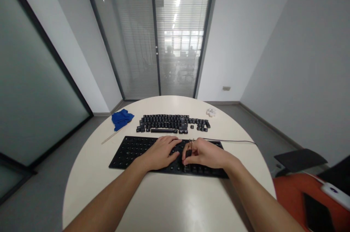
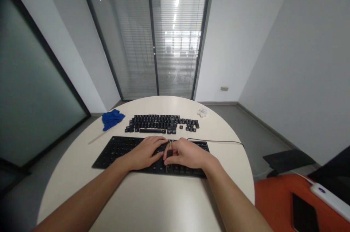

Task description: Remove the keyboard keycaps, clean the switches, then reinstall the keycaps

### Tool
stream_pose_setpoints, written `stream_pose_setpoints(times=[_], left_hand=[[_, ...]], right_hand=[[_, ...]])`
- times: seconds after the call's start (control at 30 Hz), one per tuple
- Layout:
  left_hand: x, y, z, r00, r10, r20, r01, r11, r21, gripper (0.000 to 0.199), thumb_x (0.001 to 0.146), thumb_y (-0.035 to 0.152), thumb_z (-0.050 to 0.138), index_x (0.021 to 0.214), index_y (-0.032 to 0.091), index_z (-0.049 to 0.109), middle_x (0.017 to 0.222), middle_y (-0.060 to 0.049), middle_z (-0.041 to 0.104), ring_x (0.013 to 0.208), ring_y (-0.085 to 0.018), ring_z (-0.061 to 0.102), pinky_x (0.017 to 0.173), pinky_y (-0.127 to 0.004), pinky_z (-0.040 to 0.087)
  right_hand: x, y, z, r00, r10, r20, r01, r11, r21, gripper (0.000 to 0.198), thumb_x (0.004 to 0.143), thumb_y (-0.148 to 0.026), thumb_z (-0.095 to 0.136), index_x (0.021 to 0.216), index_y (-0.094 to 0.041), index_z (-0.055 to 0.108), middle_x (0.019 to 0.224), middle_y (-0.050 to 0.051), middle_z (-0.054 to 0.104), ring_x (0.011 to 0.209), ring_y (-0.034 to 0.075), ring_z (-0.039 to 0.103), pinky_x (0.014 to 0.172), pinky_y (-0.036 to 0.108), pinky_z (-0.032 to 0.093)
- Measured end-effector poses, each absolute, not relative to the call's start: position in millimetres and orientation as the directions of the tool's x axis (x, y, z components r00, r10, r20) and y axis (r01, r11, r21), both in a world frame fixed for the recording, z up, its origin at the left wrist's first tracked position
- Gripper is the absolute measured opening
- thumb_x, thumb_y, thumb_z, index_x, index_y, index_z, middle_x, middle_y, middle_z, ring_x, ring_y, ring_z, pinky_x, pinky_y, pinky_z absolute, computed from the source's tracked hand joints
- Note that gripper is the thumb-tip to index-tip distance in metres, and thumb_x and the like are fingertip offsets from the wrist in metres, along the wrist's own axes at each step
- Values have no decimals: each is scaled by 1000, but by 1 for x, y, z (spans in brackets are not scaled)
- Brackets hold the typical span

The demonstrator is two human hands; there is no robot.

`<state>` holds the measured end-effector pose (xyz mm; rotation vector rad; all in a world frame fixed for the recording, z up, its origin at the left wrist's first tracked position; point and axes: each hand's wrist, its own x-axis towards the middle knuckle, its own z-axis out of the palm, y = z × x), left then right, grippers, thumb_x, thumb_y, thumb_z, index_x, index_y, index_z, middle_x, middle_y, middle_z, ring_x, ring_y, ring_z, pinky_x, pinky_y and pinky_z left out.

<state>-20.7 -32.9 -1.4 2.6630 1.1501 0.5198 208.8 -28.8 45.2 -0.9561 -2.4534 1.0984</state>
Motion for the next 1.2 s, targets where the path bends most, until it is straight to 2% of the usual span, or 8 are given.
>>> stream_pose_setpoints(times=[0.17,0.3,0.4,0.5,0.7,0.83,1.0,1.2], left_hand=[[-20,-32,-2,633,736,239,669,-676,310,45,99,37,49,141,22,48,143,-11,53,133,-28,47,113,-48,36],[-20,-32,-3,634,735,243,668,-678,307,45,98,37,49,141,23,48,143,-11,53,132,-28,47,112,-48,36],[-21,-33,-3,629,738,243,676,-674,298,46,99,39,49,142,23,48,144,-11,53,132,-28,47,112,-49,36],[-21,-34,-2,620,742,257,677,-670,304,45,99,40,50,140,22,49,145,-11,52,134,-28,47,114,-49,35],[-15,-33,1,573,737,358,598,-675,432,30,99,35,51,125,24,61,132,-8,63,123,-24,56,109,-44,40],[-9,-34,2,548,747,376,569,-663,487,22,99,31,51,112,23,67,115,-6,70,110,-23,61,103,-41,43],[-7,-34,-1,496,772,397,543,-633,553,15,96,25,56,107,21,66,111,-5,71,106,-21,62,102,-39,44],[-6,-33,-1,488,776,399,551,-629,548,14,96,22,55,107,21,64,112,-5,70,107,-22,62,102,-40,44]], right_hand=[[215,-14,34,-746,659,-93,309,219,-926,36,75,-47,78,88,-14,73,73,4,74,62,15,66,60,23,52],[226,-2,28,-691,718,-83,234,113,-966,40,72,-49,81,87,-13,71,77,6,76,70,16,70,68,27,55],[231,3,27,-647,762,-27,205,140,-969,40,73,-49,80,88,-13,72,77,6,75,71,17,69,68,27,55],[230,4,25,-596,800,73,224,253,-941,37,75,-49,79,85,-13,74,79,5,74,71,16,66,67,27,51],[224,5,22,-569,804,174,274,384,-881,36,80,-50,73,87,-15,75,84,5,72,76,18,63,71,29,49],[222,5,21,-567,809,156,262,357,-897,35,80,-49,73,86,-15,76,82,5,72,71,16,64,65,27,48],[220,4,20,-558,820,127,227,299,-927,32,81,-45,74,91,-15,72,78,4,73,70,17,67,65,27,50],[218,3,17,-582,807,98,165,235,-958,35,80,-41,75,102,-17,62,96,6,74,75,17,68,71,30,52]])
